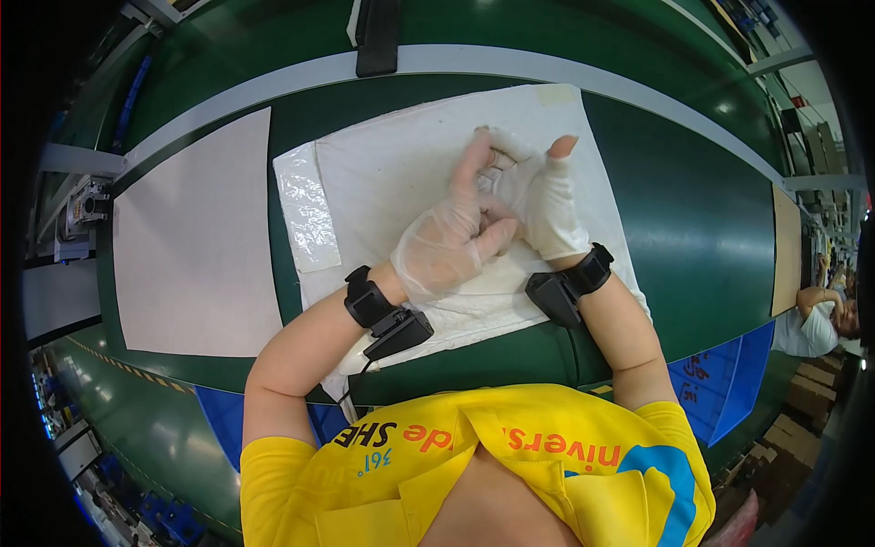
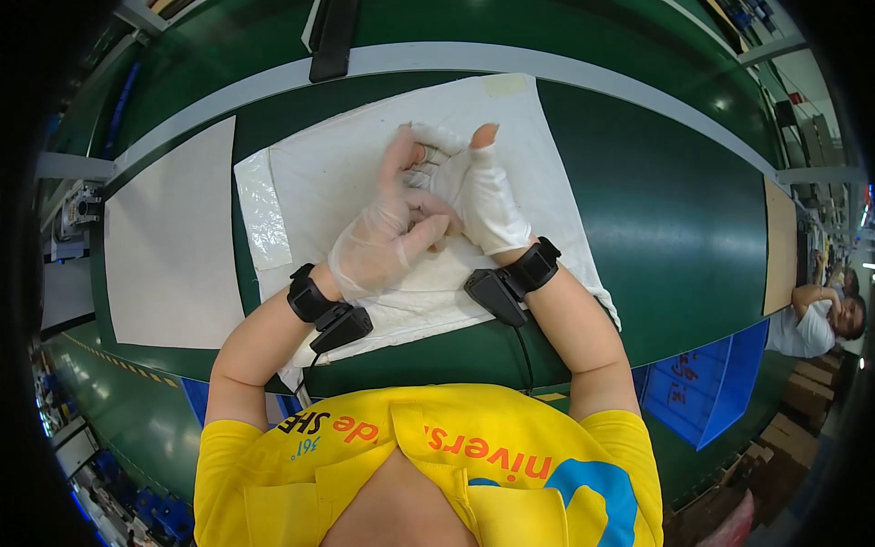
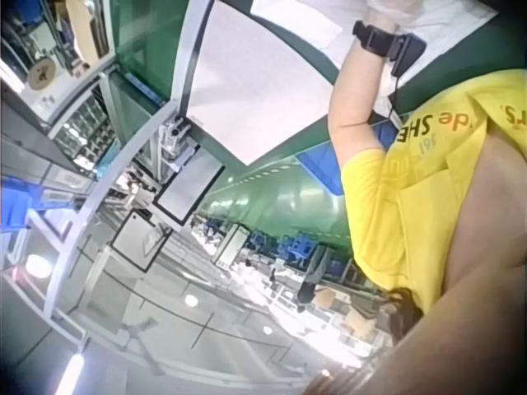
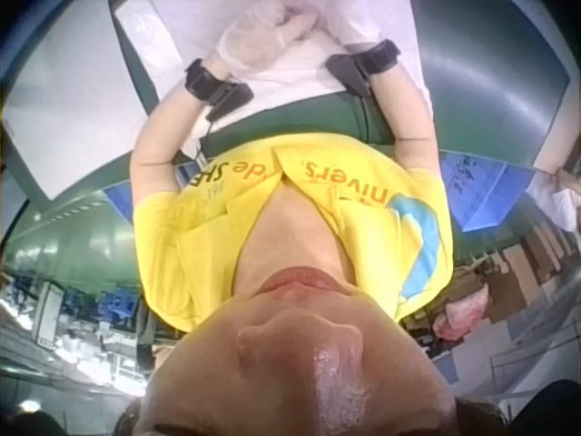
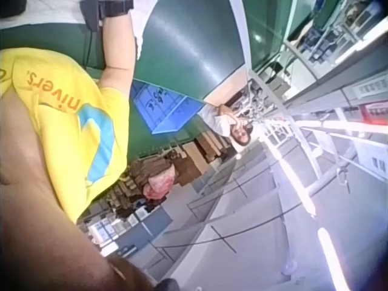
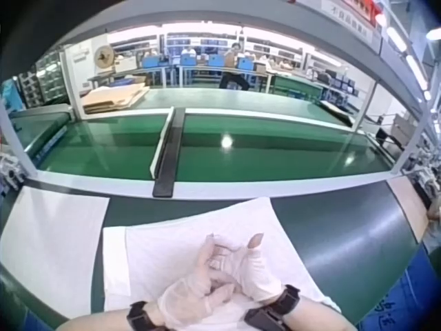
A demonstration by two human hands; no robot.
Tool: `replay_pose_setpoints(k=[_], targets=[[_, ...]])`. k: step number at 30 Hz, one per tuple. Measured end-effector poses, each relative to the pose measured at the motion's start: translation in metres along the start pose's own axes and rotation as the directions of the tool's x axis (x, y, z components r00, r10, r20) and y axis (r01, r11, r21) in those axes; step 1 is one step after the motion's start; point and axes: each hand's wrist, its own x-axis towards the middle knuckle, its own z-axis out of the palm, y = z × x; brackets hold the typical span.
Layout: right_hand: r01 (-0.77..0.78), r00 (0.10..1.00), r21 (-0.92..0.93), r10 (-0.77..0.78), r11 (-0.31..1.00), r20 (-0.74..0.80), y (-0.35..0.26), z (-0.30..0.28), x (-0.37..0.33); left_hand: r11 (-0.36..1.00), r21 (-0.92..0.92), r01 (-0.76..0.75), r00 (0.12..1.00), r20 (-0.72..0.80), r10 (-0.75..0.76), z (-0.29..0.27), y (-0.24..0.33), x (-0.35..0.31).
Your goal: The person picks up a power adapter and its cable, wraps the cable into a bundle, and secures it with a twist tie. After setting it aside, they pick up a second power adapter and cable to repeat the process.
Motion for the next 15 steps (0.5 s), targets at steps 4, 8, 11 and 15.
replay_pose_setpoints(k=[4, 8, 11, 15], targets=[[0.078, 0.996, 0.306, -0.089, 0.949, 0.021, -0.002, -0.004, 0.007, 0.978, -0.171, 0.119, 0.986, -0.096, -0.137, -0.002, 0.002, -0.001], [0.118, 0.989, 0.515, -0.054, 0.849, -0.136, -0.009, 0.004, 0.007, 0.977, -0.18, 0.116, 0.951, -0.263, -0.162, -0.005, 0.006, 0.004], [0.111, 0.993, 0.587, -0.061, 0.802, -0.104, -0.01, 0.005, 0.005, 0.975, -0.184, 0.126, 0.913, -0.363, -0.187, -0.007, 0.005, 0.005], [0.11, 0.994, 0.595, -0.079, 0.796, -0.078, -0.01, 0.003, 0.005, 0.979, -0.194, 0.06, 0.901, -0.412, -0.137, -0.007, -0.001, 0.005]])
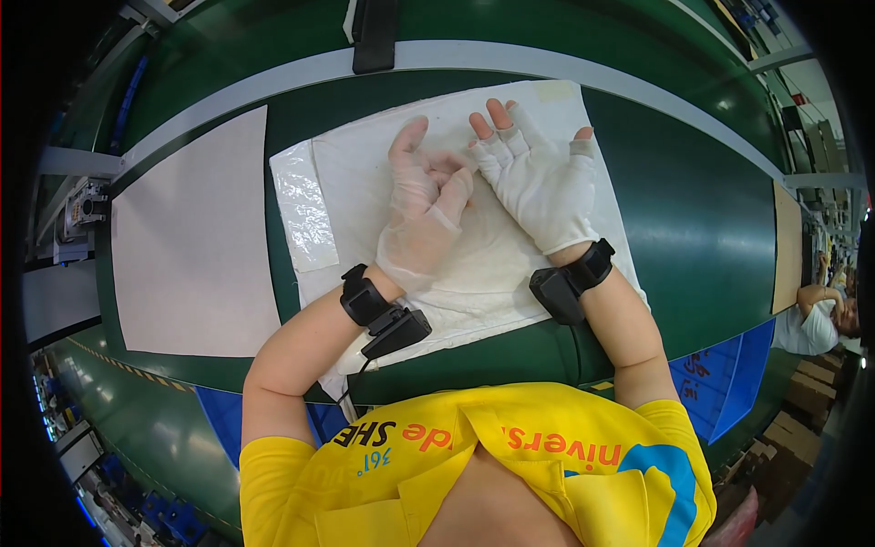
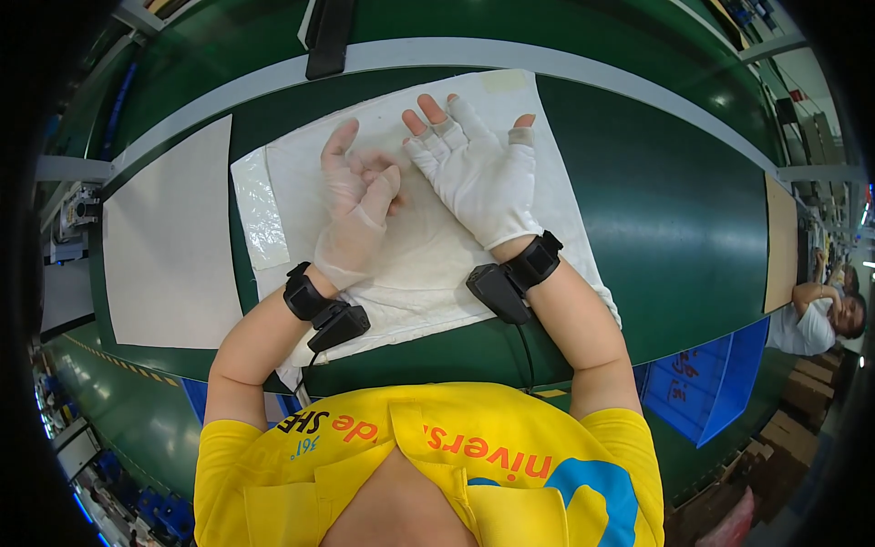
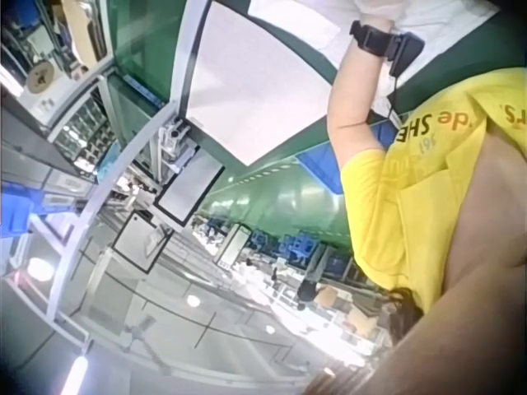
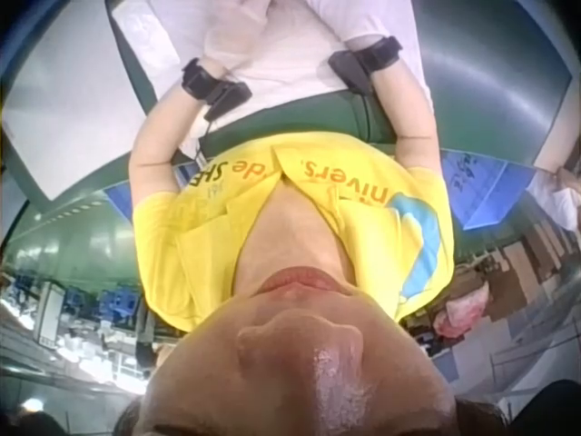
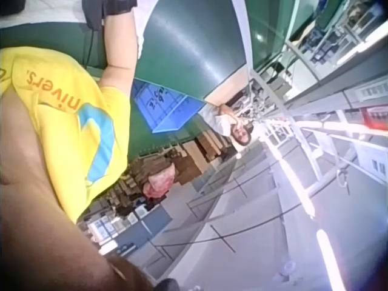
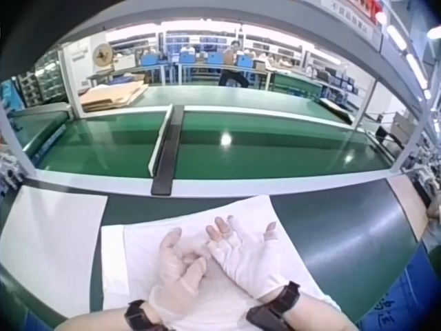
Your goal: The person picks up a power adapter and its cable, wraps the cable into a bundle, and secures it with a twist tie. After setting it aside, they pick up a second power adapter and cable to repeat the process.
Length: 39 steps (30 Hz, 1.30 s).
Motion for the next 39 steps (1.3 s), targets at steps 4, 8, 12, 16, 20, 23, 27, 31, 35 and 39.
replay_pose_setpoints(k=[4, 8, 12, 16, 20, 23, 27, 31, 35, 39], targets=[[-0.004, 1.0, -0.024, 0.003, 1.0, -0.014, 0.001, 0.002, 0.0, 1.0, -0.014, -0.007, 1.0, 0.009, 0.007, -0.001, -0.004, 0.001], [-0.039, 0.999, 0.024, 0.038, 0.999, 0.013, 0.0, -0.003, 0.001, 0.999, 0.012, -0.041, 0.999, 0.022, 0.041, -0.002, -0.011, 0.002], [-0.047, 0.999, -0.08, 0.048, 0.996, 0.007, 0.002, -0.008, 0.003, 0.999, 0.027, -0.043, 0.999, 0.035, 0.042, -0.002, -0.013, 0.002], [-0.022, 1.0, -0.264, 0.017, 0.964, -0.02, 0.006, -0.004, 0.003, 0.999, 0.034, -0.025, 0.999, 0.036, 0.024, -0.003, -0.015, 0.001], [-0.01, 1.0, -0.337, 0.0, 0.942, -0.029, 0.007, 0.0, 0.002, 1.0, 0.004, -0.02, 0.999, 0.043, 0.019, -0.001, -0.008, 0.001], [-0.019, 0.999, -0.382, 0.004, 0.924, -0.041, 0.007, -0.001, 0.001, 0.999, 0.028, -0.017, 0.999, 0.044, 0.016, -0.001, -0.007, 0.001], [0.002, 1.0, -0.433, -0.003, 0.901, -0.002, 0.008, -0.003, 0.0, 0.999, 0.044, -0.016, 0.999, 0.041, 0.014, -0.001, -0.007, 0.0], [0.024, 0.999, -0.431, -0.002, 0.902, 0.052, 0.007, -0.01, 0.0, 0.998, 0.058, -0.02, 0.999, 0.043, 0.017, -0.001, -0.008, 0.001], [0.043, 0.988, -0.521, 0.042, 0.852, 0.15, 0.006, -0.011, -0.001, 1.0, 0.008, -0.001, 0.998, 0.06, 0.0, 0.001, -0.008, 0.002], [-0.022, 0.961, -0.707, 0.21, 0.707, 0.18, 0.013, 0.002, -0.009, 0.991, -0.131, -0.014, 1.0, 0.022, 0.017, 0.001, -0.008, 0.003]])
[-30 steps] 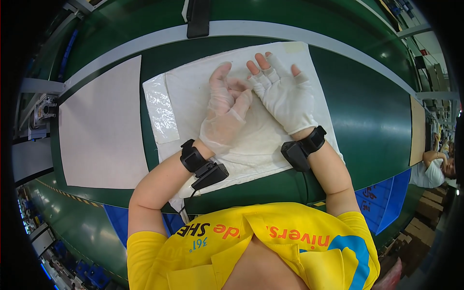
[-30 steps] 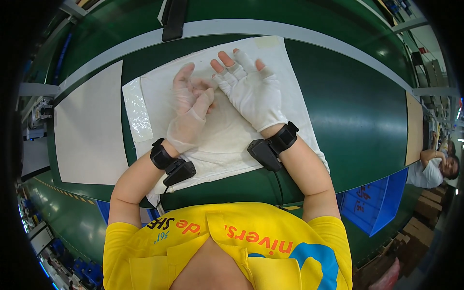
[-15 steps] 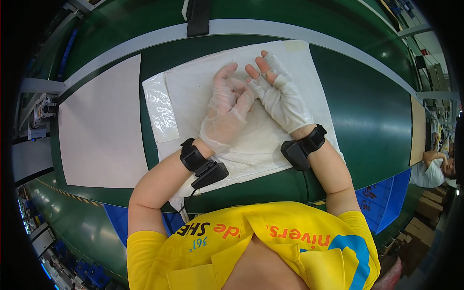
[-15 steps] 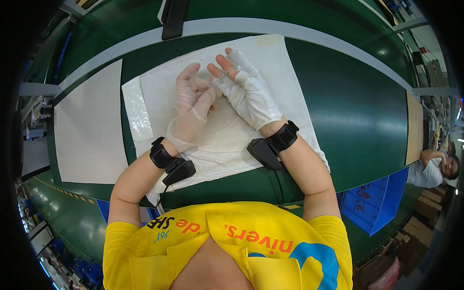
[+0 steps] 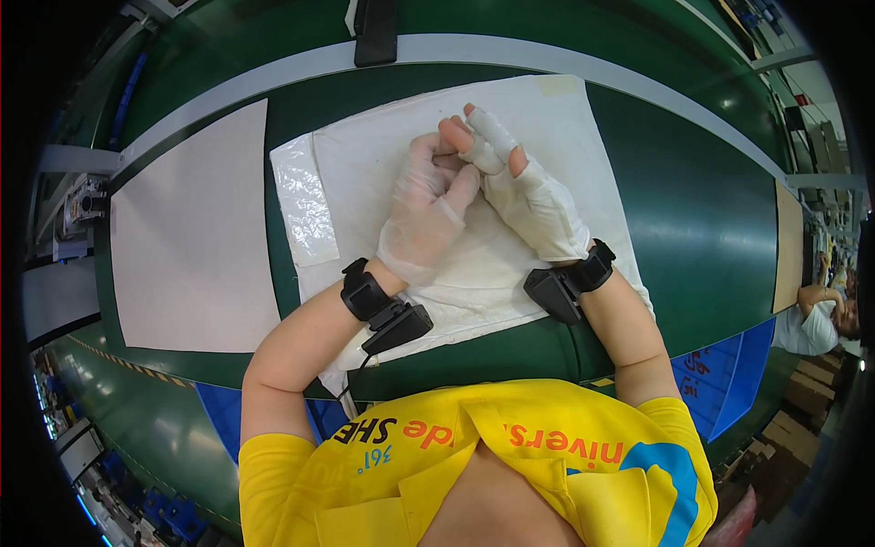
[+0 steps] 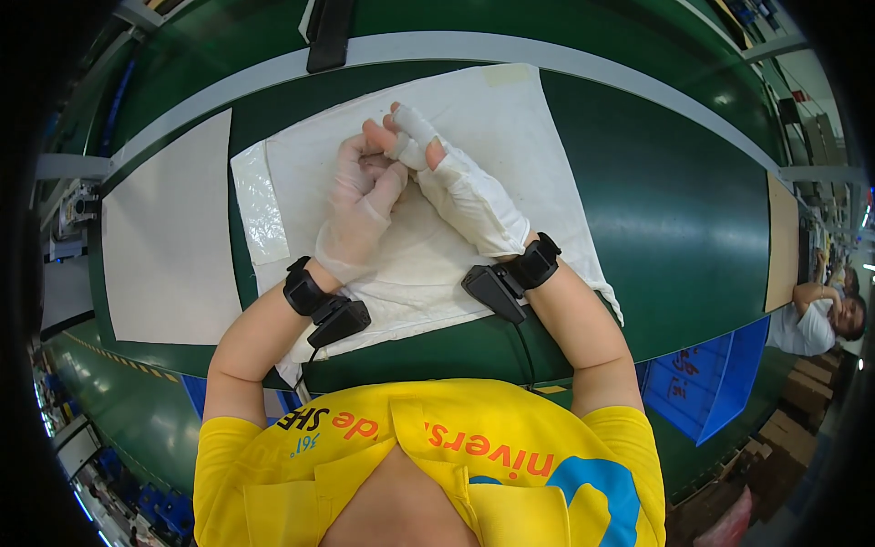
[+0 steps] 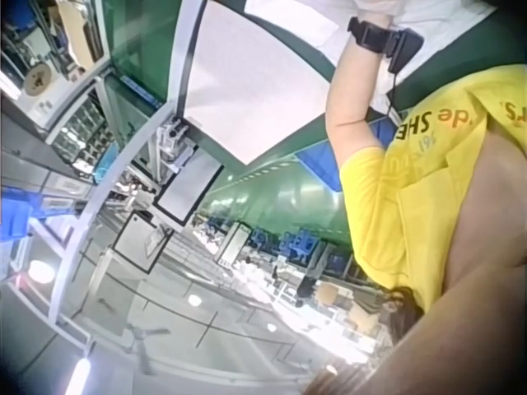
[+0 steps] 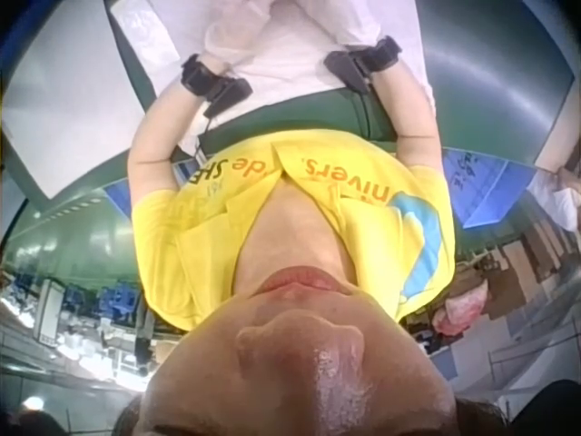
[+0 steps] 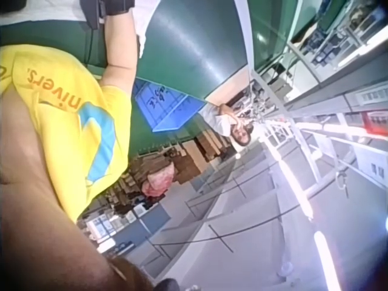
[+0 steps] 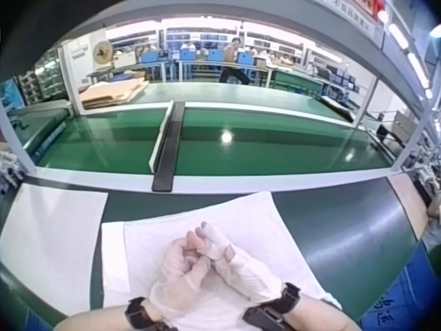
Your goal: The person picks up a power adapter and its cable, wraps the cable into a bundle, and secures it with a twist tie. After setting it aside, they pick up a second power adapter and cable to repeat the process.
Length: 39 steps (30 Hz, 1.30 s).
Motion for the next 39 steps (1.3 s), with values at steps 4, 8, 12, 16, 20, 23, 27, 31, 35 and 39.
replay_pose_setpoints(k=[4, 8, 12, 16, 20, 23, 27, 31, 35, 39], targets=[[0.033, 0.999, -0.073, -0.033, 0.997, 0.0, -0.004, 0.008, -0.003, 0.977, 0.187, 0.103, 0.995, -0.024, -0.1, -0.001, 0.006, 0.0], [0.008, 0.999, -0.077, -0.005, 0.997, 0.042, -0.003, 0.006, -0.004, 0.977, 0.054, 0.206, 0.976, -0.078, -0.202, 0.001, 0.011, 0.001], [0.019, 0.998, -0.187, -0.008, 0.982, 0.058, -0.002, 0.005, -0.002, 0.999, 0.015, 0.046, 0.989, -0.14, -0.043, 0.002, 0.008, 0.0], [0.002, 0.999, -0.201, 0.008, 0.98, 0.049, -0.003, 0.008, -0.003, 0.976, 0.207, 0.072, 0.993, -0.108, -0.051, 0.0, 0.009, -0.001], [-0.001, 0.998, -0.24, 0.015, 0.971, 0.054, -0.004, 0.008, -0.002, 0.958, 0.277, 0.075, 0.991, -0.13, -0.04, 0.0, 0.008, -0.001], [-0.03, 0.999, -0.238, 0.038, 0.971, 0.028, -0.004, 0.007, -0.001, 0.952, 0.291, 0.098, 0.988, -0.144, -0.057, -0.001, 0.007, -0.001], [-0.023, 1.0, -0.168, 0.024, 0.985, 0.006, -0.002, 0.004, 0.002, 0.905, 0.426, -0.008, 0.988, -0.138, 0.074, -0.004, -0.001, -0.001], [0.001, 1.0, -0.146, -0.005, 0.989, -0.03, 0.002, 0.001, 0.003, 0.887, 0.459, -0.047, 0.986, -0.122, 0.116, -0.005, -0.004, -0.001], [0.007, 0.989, 0.046, 0.0, 0.999, -0.145, 0.003, -0.003, 0.005, 0.983, 0.185, -0.007, 0.982, -0.183, 0.041, -0.004, 0.001, 0.002], [0.08, 0.973, 0.185, -0.036, 0.979, -0.226, 0.002, -0.006, 0.007, 0.997, 0.058, 0.058, 0.988, -0.144, -0.049, -0.004, 0.01, 0.0]])
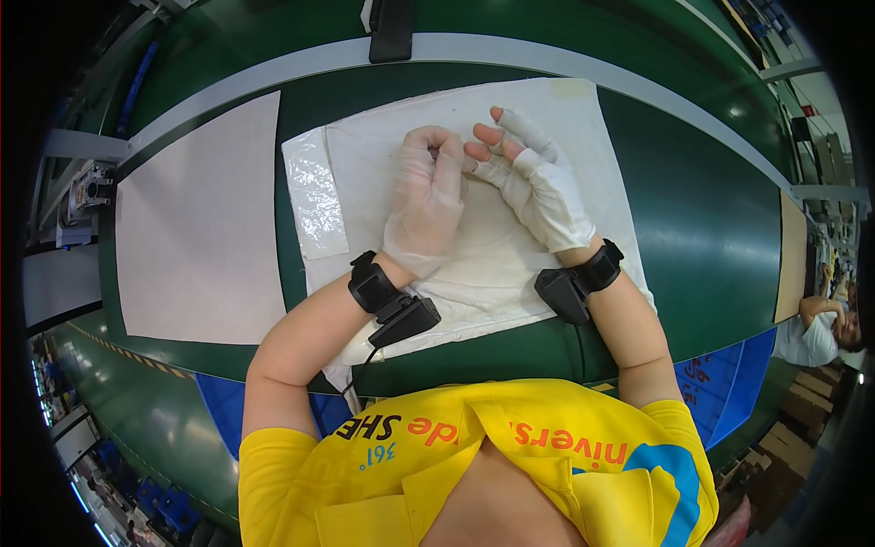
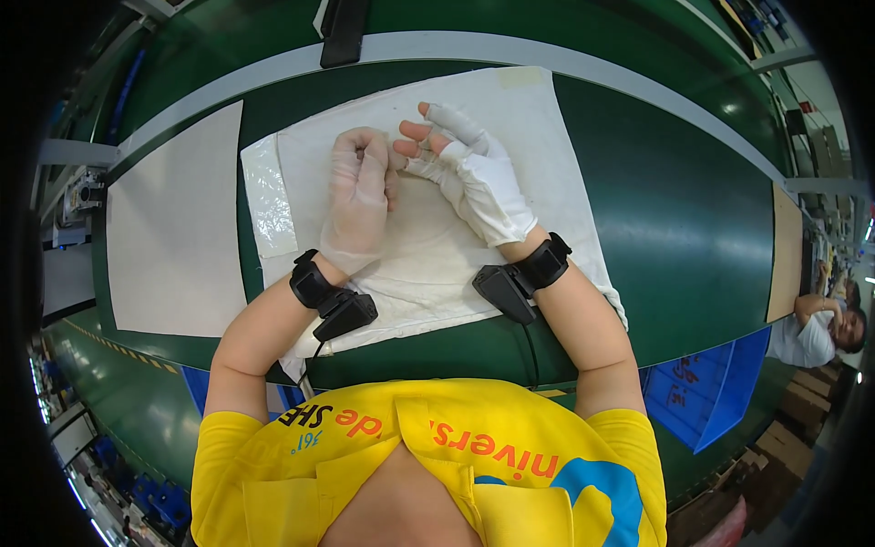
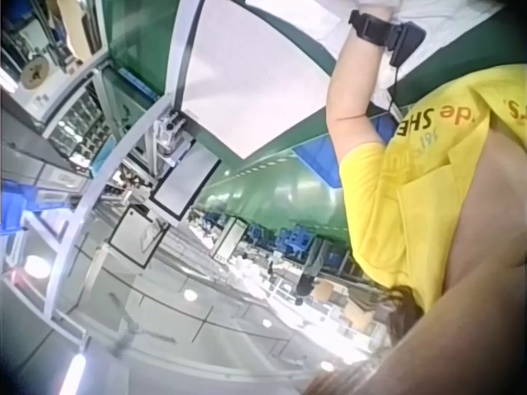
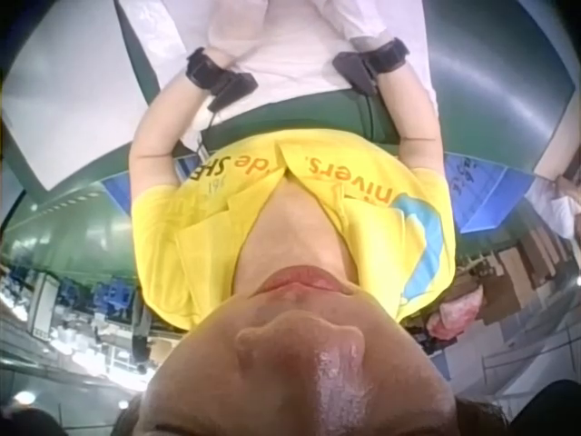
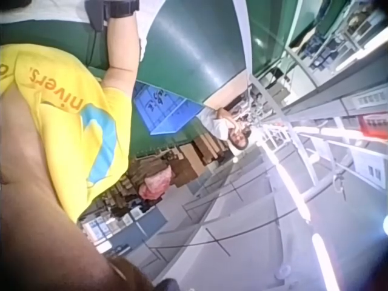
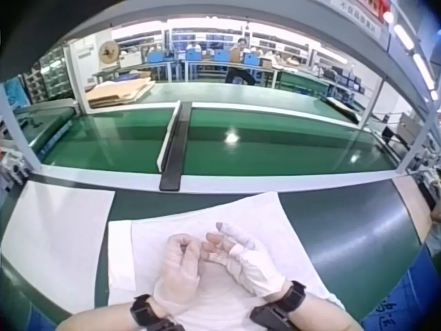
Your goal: The person picks up a power adapter and its cable, wraps the cable into a bundle, and secures it with a twist tie. After setting it aside, they pick up a second power adapter and cable to repeat the process.
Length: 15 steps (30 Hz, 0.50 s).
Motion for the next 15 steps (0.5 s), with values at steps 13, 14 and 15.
replay_pose_setpoints(k=[13, 14, 15], targets=[[-0.046, 0.999, -0.097, 0.048, 0.994, 0.01, 0.0011, 0.0002, -0.0092, 0.997, -0.073, 0.006, 0.996, 0.086, 0.0, 0.0003, 0.0014, -0.0045], [-0.046, 0.999, -0.097, 0.047, 0.994, 0.01, 0.001, -0.0004, -0.0093, 0.997, -0.073, 0.007, 0.996, 0.087, 0.0, 0.0008, 0.0007, -0.0041], [-0.051, 0.999, -0.093, 0.052, 0.994, 0.013, 0.001, -0.0018, -0.0094, 0.996, -0.09, 0.01, 0.996, 0.092, -0.002, 0.0015, -0.0005, -0.0037]])
